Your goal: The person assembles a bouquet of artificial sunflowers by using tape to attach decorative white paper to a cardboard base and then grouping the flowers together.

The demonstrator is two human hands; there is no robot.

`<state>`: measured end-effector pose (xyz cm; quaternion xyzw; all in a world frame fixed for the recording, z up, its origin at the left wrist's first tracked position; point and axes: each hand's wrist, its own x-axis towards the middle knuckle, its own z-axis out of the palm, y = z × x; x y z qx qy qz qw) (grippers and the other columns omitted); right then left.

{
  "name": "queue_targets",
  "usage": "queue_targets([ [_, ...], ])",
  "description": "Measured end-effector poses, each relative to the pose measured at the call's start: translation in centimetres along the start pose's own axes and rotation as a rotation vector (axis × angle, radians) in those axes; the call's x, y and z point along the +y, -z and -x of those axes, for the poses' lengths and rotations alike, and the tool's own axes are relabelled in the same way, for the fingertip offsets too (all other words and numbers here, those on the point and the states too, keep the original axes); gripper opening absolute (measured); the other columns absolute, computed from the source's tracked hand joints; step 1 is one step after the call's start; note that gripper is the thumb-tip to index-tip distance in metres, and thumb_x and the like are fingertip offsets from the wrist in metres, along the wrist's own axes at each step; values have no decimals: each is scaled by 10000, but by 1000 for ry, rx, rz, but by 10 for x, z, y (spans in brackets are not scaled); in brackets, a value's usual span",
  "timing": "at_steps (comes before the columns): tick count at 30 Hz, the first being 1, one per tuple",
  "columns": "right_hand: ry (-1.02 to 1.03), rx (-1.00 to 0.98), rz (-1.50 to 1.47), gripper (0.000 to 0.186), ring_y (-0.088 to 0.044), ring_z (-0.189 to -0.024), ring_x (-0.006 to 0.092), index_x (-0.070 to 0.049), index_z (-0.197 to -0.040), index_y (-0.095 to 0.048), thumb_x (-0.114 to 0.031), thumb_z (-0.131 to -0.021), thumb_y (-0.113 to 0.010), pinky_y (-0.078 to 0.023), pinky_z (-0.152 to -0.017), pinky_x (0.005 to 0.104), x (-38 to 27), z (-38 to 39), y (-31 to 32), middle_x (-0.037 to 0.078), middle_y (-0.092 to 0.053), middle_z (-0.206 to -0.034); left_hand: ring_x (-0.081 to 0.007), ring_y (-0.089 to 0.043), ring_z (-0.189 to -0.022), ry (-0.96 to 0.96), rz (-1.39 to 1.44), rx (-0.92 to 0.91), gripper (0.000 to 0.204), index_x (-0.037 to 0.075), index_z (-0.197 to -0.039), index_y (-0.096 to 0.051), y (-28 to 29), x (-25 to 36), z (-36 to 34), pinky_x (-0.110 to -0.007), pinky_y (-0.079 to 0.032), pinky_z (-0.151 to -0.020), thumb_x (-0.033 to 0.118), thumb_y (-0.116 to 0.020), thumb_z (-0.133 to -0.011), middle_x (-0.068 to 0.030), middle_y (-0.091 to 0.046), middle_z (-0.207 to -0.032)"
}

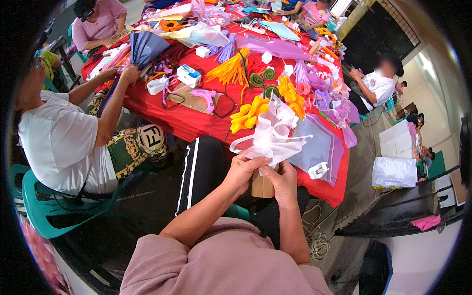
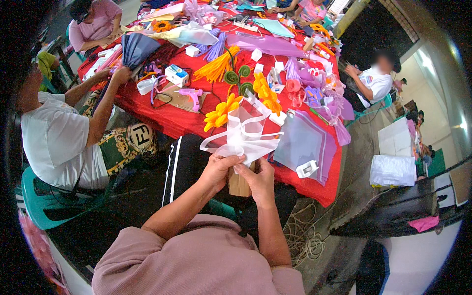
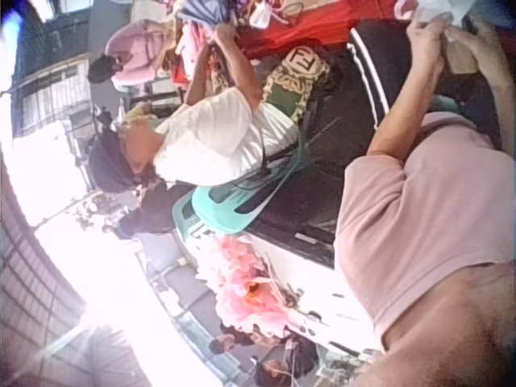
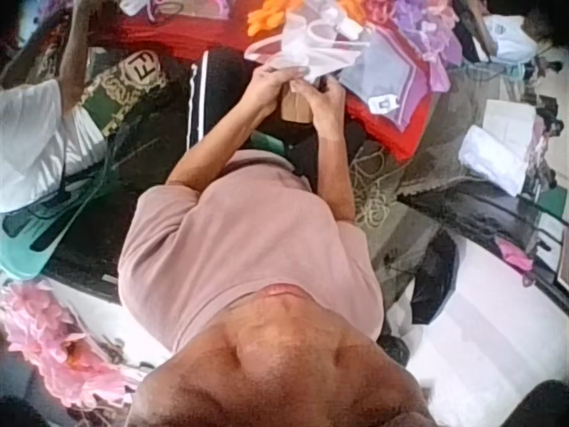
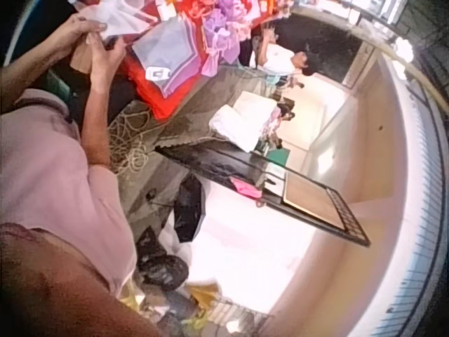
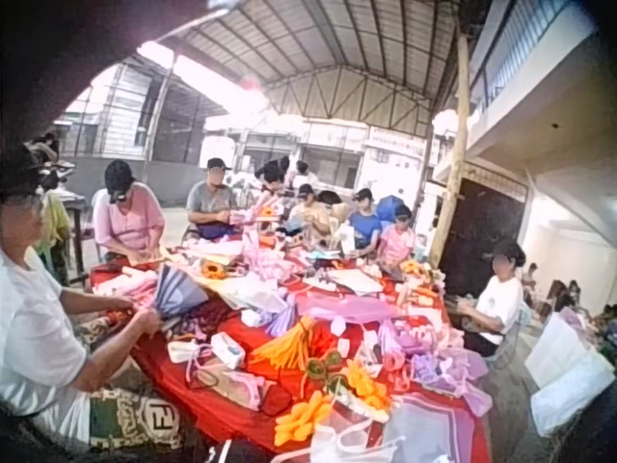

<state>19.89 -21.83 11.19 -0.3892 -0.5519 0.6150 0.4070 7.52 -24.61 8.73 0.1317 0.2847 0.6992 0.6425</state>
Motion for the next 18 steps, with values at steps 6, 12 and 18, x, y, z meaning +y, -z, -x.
queue_targets([
  [6,-9,48,-51,354,-614,-829,121,31,-1050,-611,-84,-746,-752,-491,-751,268,7,0,-5,66,-652,-951,-139,-639,-830,30,-10,31,242,-12,-980,-658,5,-4,-4,-281,-492,-776,16,-718,-747,-68,-680,-932],
  [12,-25,65,-76,341,-612,-841,120,32,-1049,-601,-64,-754,-743,-488,-758,264,15,-3,-6,66,-646,-962,-139,-638,-794,48,-30,67,227,-18,-959,-662,9,-6,-7,-275,-495,-745,26,-721,-743,-71,-680,-902],
  [18,-52,59,-30,360,-606,-864,124,36,-1065,-587,-69,-760,-745,-480,-773,271,14,-3,-4,69,-637,-982,-141,-637,-786,59,-59,79,195,-13,-934,-664,12,-7,-12,-276,-499,-727,33,-717,-752,-74,-677,-885],
])
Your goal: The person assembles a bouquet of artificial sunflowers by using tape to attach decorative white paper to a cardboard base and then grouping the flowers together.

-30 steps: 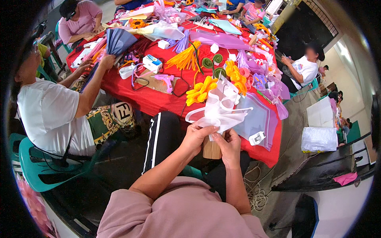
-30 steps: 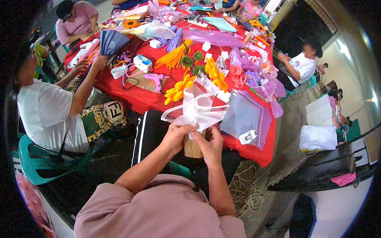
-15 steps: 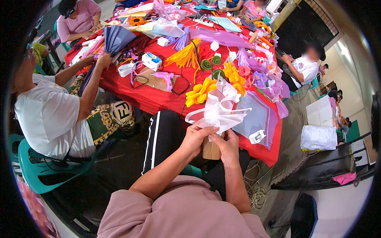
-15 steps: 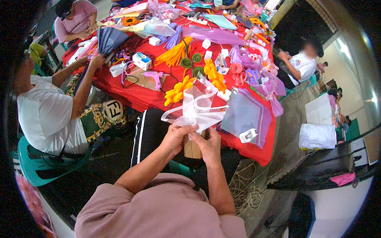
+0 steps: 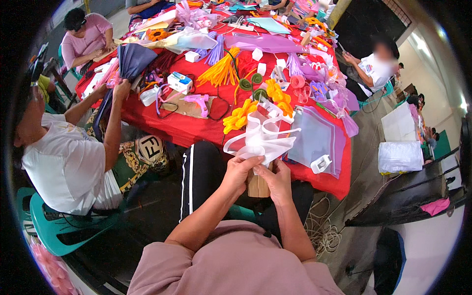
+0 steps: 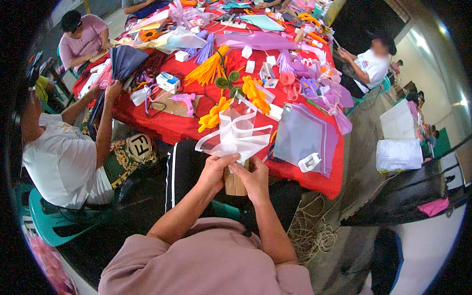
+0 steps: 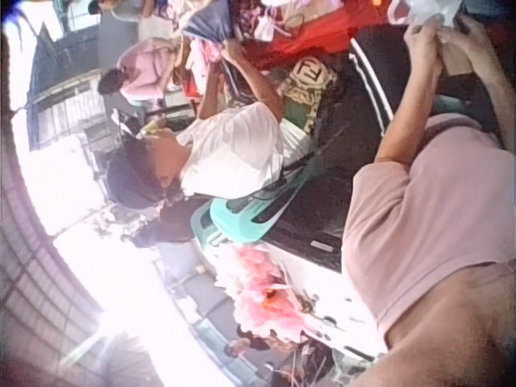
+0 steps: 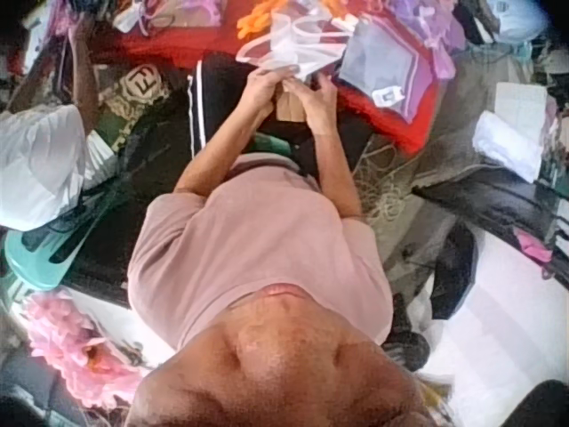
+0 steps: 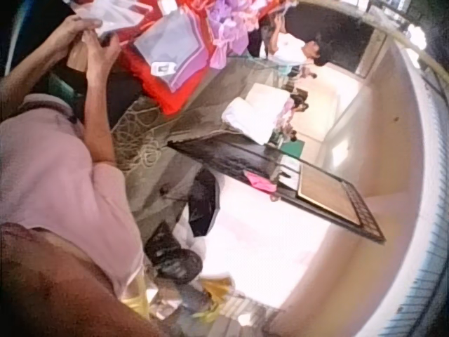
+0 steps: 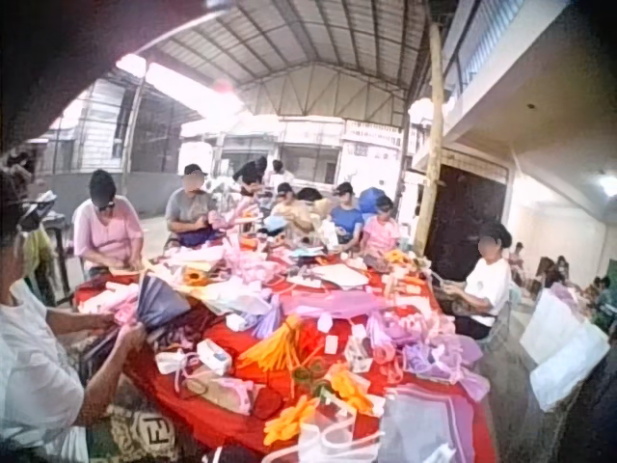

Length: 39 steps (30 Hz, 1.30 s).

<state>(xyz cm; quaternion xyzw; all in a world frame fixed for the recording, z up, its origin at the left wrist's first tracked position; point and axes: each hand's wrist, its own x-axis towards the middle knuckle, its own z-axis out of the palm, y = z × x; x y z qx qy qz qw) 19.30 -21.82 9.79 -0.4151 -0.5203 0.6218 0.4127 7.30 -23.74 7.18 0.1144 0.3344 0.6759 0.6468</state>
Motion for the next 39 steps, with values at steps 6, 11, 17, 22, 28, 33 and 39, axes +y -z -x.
queue_targets([
  [6,-1,9,99,363,-605,-851,117,40,-1043,-589,-99,-752,-756,-482,-760,272,14,-4,8,73,-641,-965,-152,-640,-792,32,2,31,218,-14,-971,-640,-2,1,0,-285,-505,-725,43,-705,-771,-74,-671,-907],
  [11,6,48,153,356,-601,-852,109,47,-1030,-588,-101,-752,-753,-484,-759,271,13,-4,8,74,-643,-954,-157,-639,-792,78,-20,38,251,-1,-991,-627,-3,2,2,-291,-504,-735,75,-715,-769,-71,-665,-901],
  [17,21,51,74,354,-598,-845,110,42,-1009,-594,-112,-739,-763,-485,-749,273,15,-1,10,78,-639,-946,-156,-634,-797,74,-61,15,289,3,-1022,-602,2,-2,-1,-305,-503,-732,89,-712,-769,-70,-655,-913],
  [22,49,102,-7,384,-603,-733,126,39,-888,-608,-211,-679,-810,-492,-650,290,15,5,8,93,-643,-816,-171,-633,-817,82,-86,-5,320,6,-1057,-584,-4,1,4,-316,-508,-744,101,-708,-778,-74,-647,-942],
  [28,76,131,-4,404,-594,-716,132,32,-854,-615,-273,-666,-801,-484,-629,298,27,3,17,94,-637,-800,-224,-611,-948,59,-180,-136,496,-31,-1181,-494,-12,3,17,-375,-502,-853,152,-705,-770,-114,-613,-1047],
  [33,54,148,17,418,-592,-710,135,31,-848,-620,-291,-657,-805,-483,-628,299,19,7,21,87,-635,-787,-253,-600,-996,81,-268,-223,541,-28,-1205,-481,-5,4,17,-401,-487,-886,156,-723,-757,-124,-605,-1087],
  [39,48,131,8,429,-608,-712,146,34,-862,-629,-292,-652,-814,-494,-642,303,17,10,24,106,-651,-795,-259,-570,-1058,38,-305,-137,598,-25,-1256,-438,-14,4,16,-400,-447,-941,148,-716,-756,-129,-579,-1147],
])
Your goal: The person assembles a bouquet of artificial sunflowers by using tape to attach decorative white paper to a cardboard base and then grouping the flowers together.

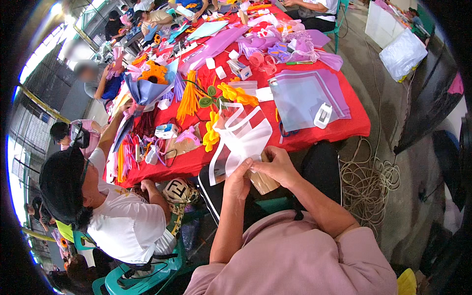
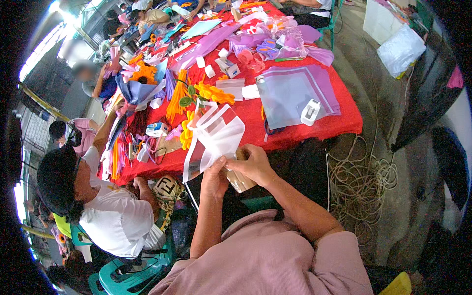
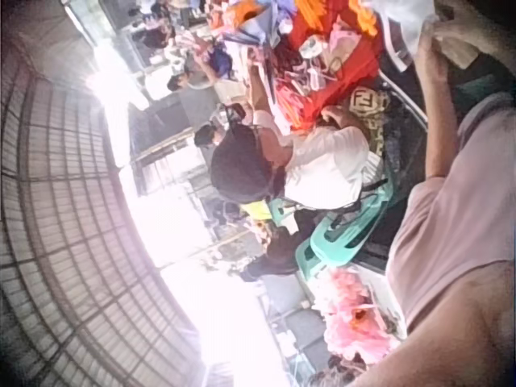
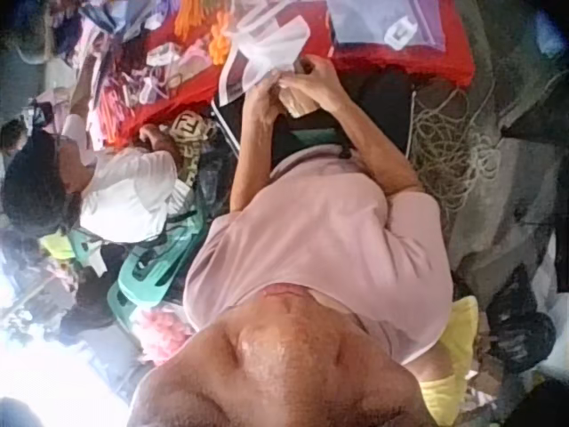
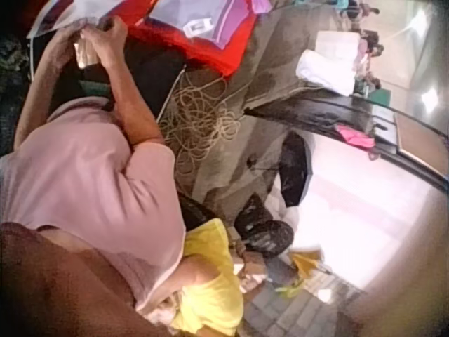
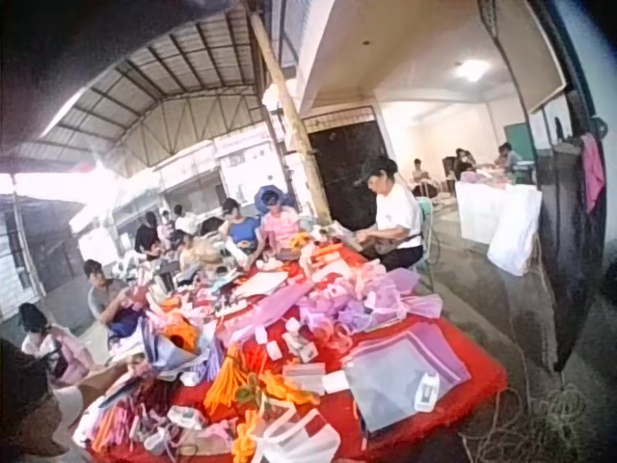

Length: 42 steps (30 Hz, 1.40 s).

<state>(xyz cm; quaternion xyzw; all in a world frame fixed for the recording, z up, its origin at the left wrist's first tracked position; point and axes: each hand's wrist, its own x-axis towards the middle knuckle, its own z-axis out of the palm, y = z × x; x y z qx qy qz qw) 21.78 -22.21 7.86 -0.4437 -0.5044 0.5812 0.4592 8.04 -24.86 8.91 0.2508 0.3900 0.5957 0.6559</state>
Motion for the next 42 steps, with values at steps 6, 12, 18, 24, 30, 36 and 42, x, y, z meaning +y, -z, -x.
queue_targets([
  [6,-22,-38,81,453,-625,-715,167,47,-881,-630,-294,-647,-814,-502,-658,312,0,0,7,131,-663,-808,-232,-581,-1031,-134,-52,-54,581,-21,-1221,-489,1,4,-6,-362,-447,-919,100,-763,-723,-113,-601,-1108],
  [12,-26,-54,14,473,-632,-728,171,59,-907,-624,-293,-651,-808,-508,-670,312,13,-5,6,138,-664,-826,-240,-599,-985,-177,-127,35,554,-49,-1194,-506,2,5,-17,-355,-461,-887,67,-756,-713,-125,-611,-1094],
  [18,-49,-63,18,451,-623,-747,142,43,-917,-625,-272,-653,-813,-504,-679,301,13,-16,8,107,-660,-827,-212,-602,-970,-175,-180,38,513,-41,-1161,-536,6,9,-35,-343,-464,-869,51,-761,-710,-116,-620,-1078],
  [24,-77,-73,25,426,-616,-753,134,33,-925,-629,-248,-666,-817,-500,-684,294,18,-40,12,89,-658,-842,-201,-600,-969,-168,-173,17,523,-26,-1157,-542,16,3,-65,-337,-463,-867,58,-777,-696,-106,-621,-1079],
  [30,-79,-71,7,411,-613,-765,131,40,-945,-632,-216,-678,-813,-499,-698,299,28,-76,23,87,-663,-861,-202,-611,-953,-147,-175,35,503,-25,-1148,-557,13,-2,-105,-338,-467,-867,48,-769,-698,-103,-632,-1063],
  [36,-106,-56,131,422,-612,-797,135,46,-949,-636,-244,-692,-802,-499,-726,307,35,-103,23,108,-670,-892,-212,-617,-960,-151,-148,62,475,-30,-1134,-574,20,-10,-131,-348,-465,-883,71,-749,-704,-110,-639,-1063],
  [42,-147,-63,37,438,-610,-801,135,54,-977,-629,-229,-694,-806,-499,-726,297,53,-116,32,101,-662,-894,-221,-582,-1005,-47,-206,99,552,-15,-1208,-501,23,-18,-146,-352,-452,-892,38,-729,-708,-110,-596,-1114],
])
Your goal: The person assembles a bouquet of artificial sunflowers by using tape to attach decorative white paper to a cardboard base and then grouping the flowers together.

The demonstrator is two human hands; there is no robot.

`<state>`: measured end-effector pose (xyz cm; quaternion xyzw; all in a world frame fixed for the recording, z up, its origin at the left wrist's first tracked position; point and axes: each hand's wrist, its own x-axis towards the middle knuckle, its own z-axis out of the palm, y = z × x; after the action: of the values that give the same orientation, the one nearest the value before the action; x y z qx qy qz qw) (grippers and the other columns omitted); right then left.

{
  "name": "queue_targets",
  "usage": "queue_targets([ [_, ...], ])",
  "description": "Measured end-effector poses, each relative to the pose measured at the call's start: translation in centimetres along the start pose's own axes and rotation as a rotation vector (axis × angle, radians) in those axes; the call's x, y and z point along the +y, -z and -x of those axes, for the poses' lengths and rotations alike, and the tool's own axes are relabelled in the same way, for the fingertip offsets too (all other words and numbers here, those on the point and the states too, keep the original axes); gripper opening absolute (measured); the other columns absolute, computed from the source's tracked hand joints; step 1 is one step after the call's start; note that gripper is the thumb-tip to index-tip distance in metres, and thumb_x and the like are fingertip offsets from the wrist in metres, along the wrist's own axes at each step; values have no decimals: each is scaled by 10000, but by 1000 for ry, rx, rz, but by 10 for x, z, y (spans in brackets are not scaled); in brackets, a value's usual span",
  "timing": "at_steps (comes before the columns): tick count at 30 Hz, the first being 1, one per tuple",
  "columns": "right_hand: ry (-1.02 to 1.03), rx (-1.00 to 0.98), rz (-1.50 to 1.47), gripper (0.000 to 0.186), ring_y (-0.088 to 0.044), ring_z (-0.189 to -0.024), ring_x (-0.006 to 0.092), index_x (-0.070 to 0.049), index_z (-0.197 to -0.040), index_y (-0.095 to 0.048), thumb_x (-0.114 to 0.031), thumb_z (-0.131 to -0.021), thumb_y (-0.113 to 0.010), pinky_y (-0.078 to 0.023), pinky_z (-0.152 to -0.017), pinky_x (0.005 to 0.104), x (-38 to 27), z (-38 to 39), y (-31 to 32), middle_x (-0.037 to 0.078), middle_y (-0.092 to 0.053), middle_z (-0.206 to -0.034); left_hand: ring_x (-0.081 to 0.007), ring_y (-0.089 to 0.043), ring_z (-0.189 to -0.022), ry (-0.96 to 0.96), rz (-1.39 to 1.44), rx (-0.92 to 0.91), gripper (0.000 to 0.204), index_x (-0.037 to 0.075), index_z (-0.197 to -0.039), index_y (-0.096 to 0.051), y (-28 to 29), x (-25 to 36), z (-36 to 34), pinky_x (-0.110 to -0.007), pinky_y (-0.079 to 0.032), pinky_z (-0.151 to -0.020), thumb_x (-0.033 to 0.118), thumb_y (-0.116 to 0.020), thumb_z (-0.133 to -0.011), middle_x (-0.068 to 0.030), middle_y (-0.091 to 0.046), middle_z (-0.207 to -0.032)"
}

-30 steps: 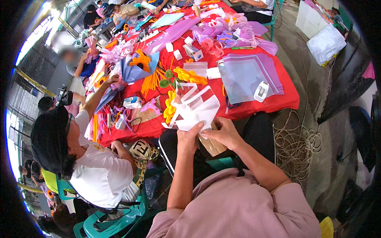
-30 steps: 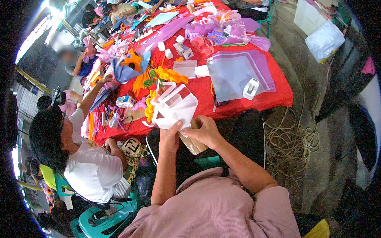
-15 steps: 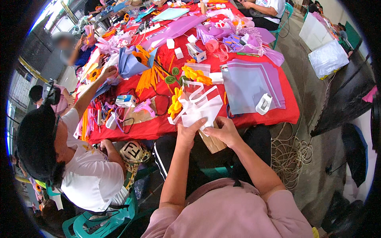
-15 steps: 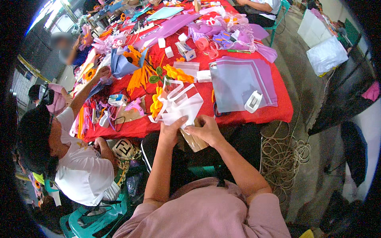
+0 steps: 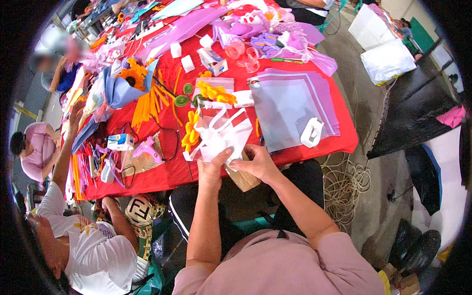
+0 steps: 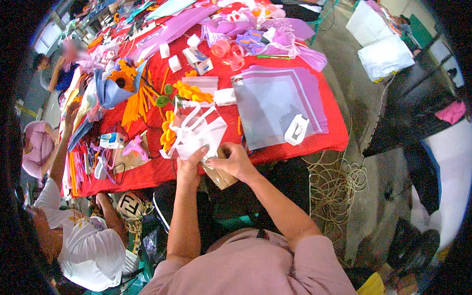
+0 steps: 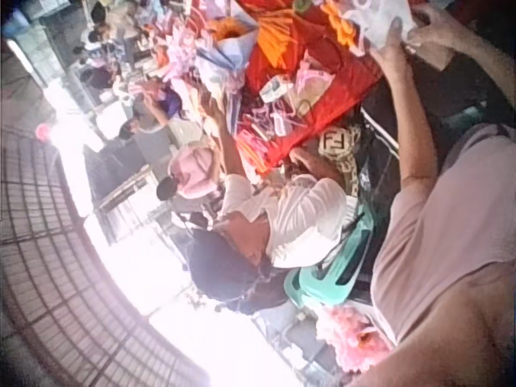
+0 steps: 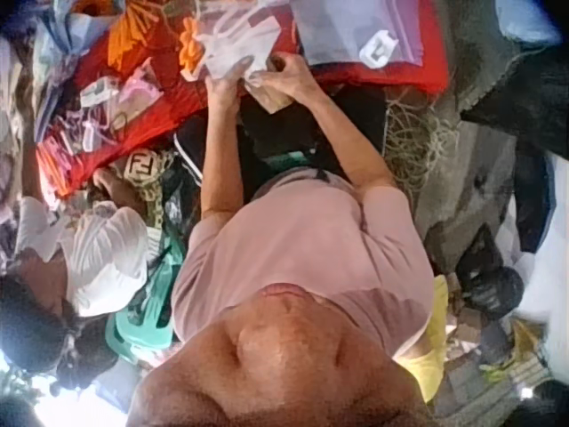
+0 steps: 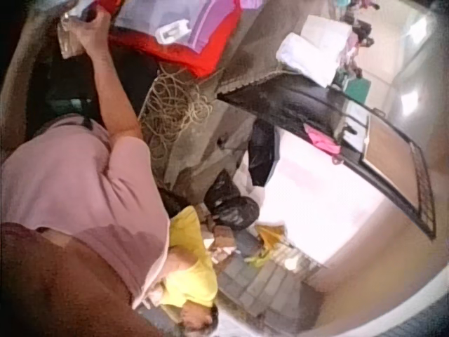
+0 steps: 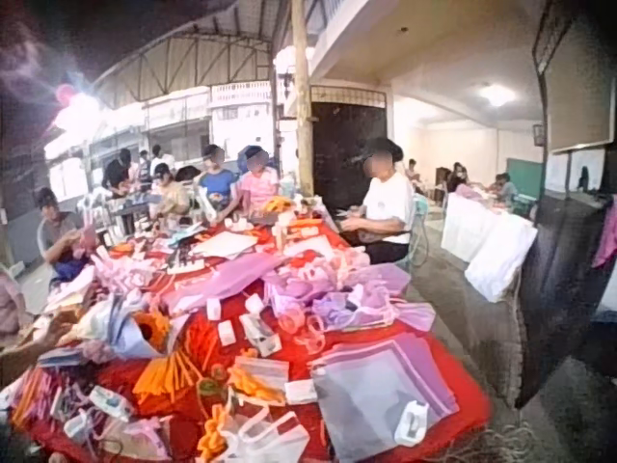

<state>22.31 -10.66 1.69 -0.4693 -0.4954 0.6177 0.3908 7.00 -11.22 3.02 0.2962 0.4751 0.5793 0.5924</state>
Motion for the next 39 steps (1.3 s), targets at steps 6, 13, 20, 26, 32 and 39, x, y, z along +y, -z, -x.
queue_targets([
  [6,-6,9,-32,396,-610,-802,133,57,-969,-626,-187,-706,-794,-494,-723,288,1,-3,-6,95,-659,-901,-221,-593,-981,-30,33,17,566,-25,-1195,-517,2,0,-3,-351,-452,-887,63,-755,-689,-107,-613,-1091],
  [13,1,1,-51,387,-602,-800,127,50,-959,-626,-197,-712,-793,-484,-726,286,5,-1,-6,85,-655,-893,-179,-619,-903,-23,50,28,429,-29,-1101,-577,2,1,0,-317,-489,-815,32,-753,-715,-97,-640,-1019],
  [20,-52,-41,9,463,-600,-901,130,51,-1082,-602,-180,-729,-792,-474,-827,291,-3,3,-3,88,-640,-1006,-169,-620,-884,-45,63,-1,387,-33,-1067,-601,3,1,2,-311,-489,-802,34,-752,-717,-87,-649,-996],
  [26,-39,-75,61,593,-582,-974,147,60,-1142,-562,-249,-707,-821,-456,-869,299,-12,12,-4,105,-620,-1080,-175,-624,-863,-77,84,13,376,-35,-1049,-613,3,3,6,-316,-490,-796,53,-762,-716,-90,-654,-982],
  [32,113,-10,101,622,-599,-978,167,90,-1200,-518,-239,-748,-791,-474,-862,297,-13,39,-2,122,-618,-1120,-196,-621,-894,-76,71,34,420,-42,-1077,-597,8,4,9,-332,-475,-831,66,-758,-704,-101,-649,-1008],
  [39,-36,359,62,327,-633,-840,148,34,-1116,-567,-151,-865,-662,-517,-708,268,0,96,54,93,-655,-970,-163,-622,-870,-109,108,26,403,-17,-1052,-624,11,-8,7,-309,-477,-812,89,-782,-696,-77,-660,-988],
])
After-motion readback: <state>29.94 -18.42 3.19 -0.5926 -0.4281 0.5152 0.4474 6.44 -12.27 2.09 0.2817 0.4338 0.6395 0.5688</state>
